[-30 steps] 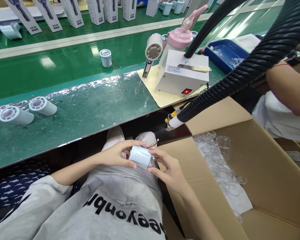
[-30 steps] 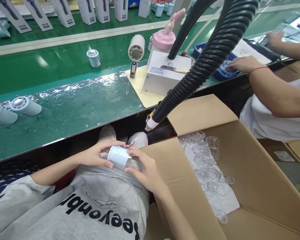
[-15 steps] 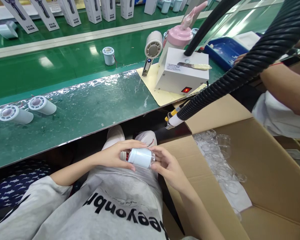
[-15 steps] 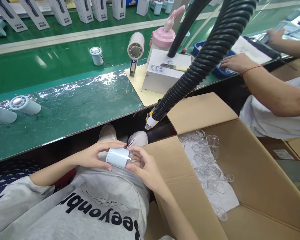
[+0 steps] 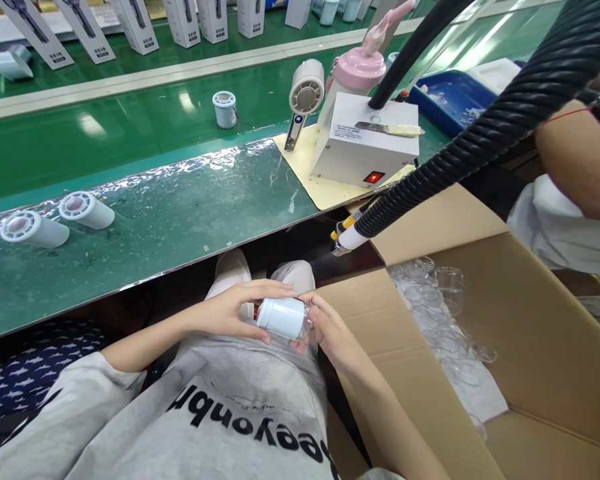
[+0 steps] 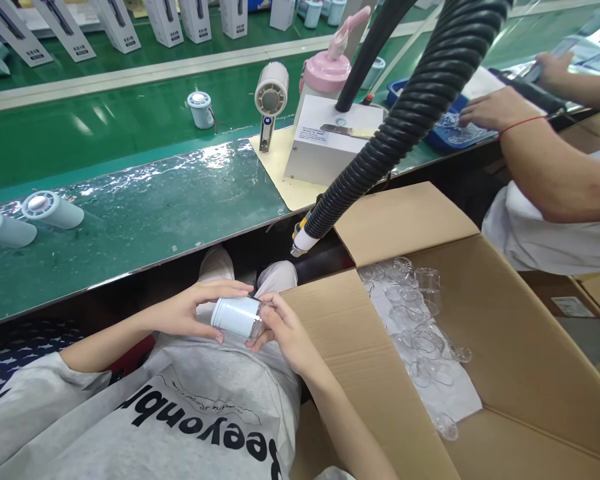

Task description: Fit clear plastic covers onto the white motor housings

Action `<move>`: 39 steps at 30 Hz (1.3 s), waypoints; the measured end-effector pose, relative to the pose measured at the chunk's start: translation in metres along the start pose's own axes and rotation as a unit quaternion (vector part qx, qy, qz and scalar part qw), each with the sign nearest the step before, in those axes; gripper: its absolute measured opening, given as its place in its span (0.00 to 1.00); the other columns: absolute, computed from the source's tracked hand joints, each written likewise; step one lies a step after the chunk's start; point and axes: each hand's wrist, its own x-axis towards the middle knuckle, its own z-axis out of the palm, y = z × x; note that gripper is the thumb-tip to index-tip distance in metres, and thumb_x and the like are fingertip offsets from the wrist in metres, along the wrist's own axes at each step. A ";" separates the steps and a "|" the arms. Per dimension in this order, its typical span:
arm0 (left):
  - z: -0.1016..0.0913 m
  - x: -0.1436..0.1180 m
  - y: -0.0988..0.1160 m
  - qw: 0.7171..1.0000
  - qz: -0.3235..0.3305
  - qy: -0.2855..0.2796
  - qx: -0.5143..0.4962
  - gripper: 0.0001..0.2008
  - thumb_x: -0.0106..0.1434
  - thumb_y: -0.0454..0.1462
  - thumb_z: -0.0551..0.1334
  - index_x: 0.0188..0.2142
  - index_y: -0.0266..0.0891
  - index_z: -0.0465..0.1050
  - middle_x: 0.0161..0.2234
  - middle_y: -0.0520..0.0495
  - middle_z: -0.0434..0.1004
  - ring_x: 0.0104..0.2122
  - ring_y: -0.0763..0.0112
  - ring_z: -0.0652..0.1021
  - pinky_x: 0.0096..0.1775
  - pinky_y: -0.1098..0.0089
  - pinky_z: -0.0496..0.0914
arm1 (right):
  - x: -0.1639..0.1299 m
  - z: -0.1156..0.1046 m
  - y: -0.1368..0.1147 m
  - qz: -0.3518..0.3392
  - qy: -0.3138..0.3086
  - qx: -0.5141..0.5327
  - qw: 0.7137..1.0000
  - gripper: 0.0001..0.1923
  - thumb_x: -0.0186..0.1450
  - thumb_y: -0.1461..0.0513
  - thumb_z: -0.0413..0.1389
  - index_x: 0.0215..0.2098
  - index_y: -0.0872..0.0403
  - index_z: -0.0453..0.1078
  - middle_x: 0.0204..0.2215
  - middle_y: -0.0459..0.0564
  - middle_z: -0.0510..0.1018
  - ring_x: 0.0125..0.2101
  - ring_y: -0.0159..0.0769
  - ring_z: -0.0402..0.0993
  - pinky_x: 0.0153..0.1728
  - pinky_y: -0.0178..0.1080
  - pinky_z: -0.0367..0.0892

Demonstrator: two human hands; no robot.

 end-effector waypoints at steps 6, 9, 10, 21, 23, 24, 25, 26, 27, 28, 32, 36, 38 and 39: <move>0.000 -0.001 -0.001 1.000 0.027 0.002 0.001 0.38 0.60 0.44 0.74 0.68 0.54 0.64 0.67 0.42 0.69 0.66 0.52 0.70 0.67 0.51 0.63 | 0.001 0.007 0.000 0.027 -0.011 0.021 0.999 0.34 0.58 0.32 0.59 0.40 0.52 0.64 0.19 0.42 0.76 0.15 0.34 0.74 0.13 0.31 0.66; 0.001 -0.001 -0.003 0.999 0.044 0.002 0.003 0.40 0.59 0.43 0.74 0.68 0.55 0.63 0.67 0.41 0.68 0.67 0.52 0.69 0.67 0.50 0.63 | 0.002 0.009 -0.001 0.056 -0.028 0.034 0.997 0.37 0.58 0.30 0.57 0.42 0.52 0.64 0.19 0.45 0.77 0.13 0.32 0.72 0.12 0.30 0.63; 0.002 -0.001 -0.004 0.999 0.050 0.003 0.003 0.40 0.59 0.43 0.74 0.68 0.55 0.63 0.68 0.41 0.68 0.67 0.52 0.69 0.66 0.51 0.63 | 0.002 0.009 -0.002 0.069 -0.036 0.040 0.996 0.38 0.57 0.30 0.56 0.42 0.53 0.64 0.19 0.46 0.78 0.13 0.32 0.71 0.12 0.30 0.62; 0.007 -0.002 0.010 0.997 -0.055 0.040 -0.023 0.33 0.61 0.45 0.72 0.63 0.46 0.68 0.58 0.39 0.74 0.57 0.53 0.76 0.55 0.56 0.74 | -0.004 -0.001 0.003 0.019 -0.009 -0.103 0.994 0.36 0.67 0.33 0.47 0.40 0.56 0.73 0.22 0.51 0.80 0.17 0.36 0.75 0.15 0.35 0.71; 0.009 -0.002 0.013 0.992 -0.096 0.053 -0.067 0.34 0.60 0.46 0.72 0.64 0.46 0.67 0.58 0.39 0.73 0.55 0.54 0.76 0.52 0.59 0.76 | -0.008 -0.004 0.003 -0.140 0.064 -0.240 0.958 0.21 0.73 0.47 0.51 0.52 0.54 0.72 0.38 0.56 0.85 0.31 0.41 0.84 0.32 0.42 0.81; 0.009 -0.002 0.014 0.989 -0.108 0.059 -0.086 0.34 0.60 0.47 0.72 0.64 0.45 0.66 0.58 0.39 0.73 0.54 0.55 0.77 0.51 0.60 0.76 | -0.010 -0.005 0.003 -0.229 0.081 -0.301 0.922 0.17 0.74 0.55 0.53 0.58 0.51 0.70 0.49 0.57 0.83 0.42 0.44 0.84 0.43 0.46 0.81; 0.010 -0.002 0.014 0.986 -0.114 0.064 -0.101 0.35 0.60 0.47 0.71 0.64 0.45 0.66 0.58 0.39 0.73 0.53 0.56 0.77 0.50 0.62 0.76 | -0.012 -0.007 0.003 -0.311 0.081 -0.348 0.881 0.19 0.73 0.61 0.54 0.61 0.47 0.68 0.58 0.56 0.78 0.52 0.46 0.81 0.52 0.50 0.78; 0.010 -0.002 0.015 0.985 -0.116 0.065 -0.109 0.35 0.61 0.47 0.71 0.64 0.45 0.66 0.57 0.40 0.73 0.52 0.57 0.78 0.49 0.62 0.77 | -0.013 -0.007 0.003 -0.377 0.069 -0.379 0.842 0.23 0.72 0.66 0.54 0.63 0.43 0.67 0.64 0.54 0.73 0.59 0.46 0.75 0.57 0.51 0.75; 0.010 -0.002 0.015 0.985 -0.115 0.063 -0.113 0.34 0.61 0.48 0.71 0.65 0.45 0.66 0.56 0.40 0.74 0.51 0.58 0.78 0.48 0.63 0.77 | -0.013 -0.008 0.003 -0.422 0.049 -0.396 0.814 0.26 0.71 0.69 0.53 0.63 0.40 0.68 0.67 0.52 0.69 0.63 0.46 0.71 0.60 0.52 0.72; 0.010 -0.002 0.014 0.985 -0.113 0.059 -0.115 0.35 0.61 0.49 0.71 0.65 0.45 0.66 0.56 0.40 0.75 0.50 0.58 0.79 0.47 0.63 0.77 | -0.014 -0.008 0.003 -0.444 0.030 -0.401 0.801 0.28 0.70 0.70 0.54 0.63 0.38 0.69 0.67 0.50 0.68 0.64 0.46 0.69 0.61 0.52 0.71; 0.007 -0.002 0.013 0.990 -0.096 0.030 -0.103 0.40 0.60 0.49 0.72 0.68 0.48 0.63 0.61 0.38 0.72 0.53 0.56 0.78 0.50 0.61 0.76 | -0.014 -0.008 0.003 -0.342 0.020 -0.300 0.890 0.26 0.68 0.56 0.65 0.63 0.43 0.70 0.61 0.55 0.76 0.57 0.50 0.77 0.54 0.49 0.78; 0.004 -0.002 0.015 0.987 -0.090 0.005 -0.135 0.39 0.62 0.42 0.72 0.69 0.51 0.61 0.65 0.38 0.68 0.59 0.54 0.75 0.57 0.56 0.74 | -0.015 -0.008 0.003 -0.186 0.013 -0.152 0.971 0.34 0.62 0.44 0.67 0.62 0.45 0.71 0.49 0.54 0.83 0.43 0.46 0.84 0.41 0.43 0.82; 0.003 -0.003 0.015 0.980 -0.107 0.006 -0.166 0.39 0.63 0.39 0.71 0.70 0.50 0.60 0.65 0.38 0.68 0.59 0.55 0.76 0.59 0.54 0.73 | -0.015 -0.009 0.004 -0.171 0.021 -0.132 0.976 0.32 0.59 0.47 0.70 0.59 0.44 0.74 0.46 0.51 0.84 0.40 0.44 0.84 0.41 0.44 0.82; 0.003 -0.003 0.014 0.976 -0.117 0.007 -0.181 0.39 0.63 0.38 0.71 0.70 0.50 0.59 0.65 0.39 0.69 0.59 0.56 0.77 0.59 0.53 0.73 | -0.015 -0.009 0.005 -0.170 0.028 -0.130 0.976 0.31 0.58 0.49 0.72 0.58 0.43 0.76 0.45 0.51 0.84 0.39 0.44 0.84 0.42 0.45 0.82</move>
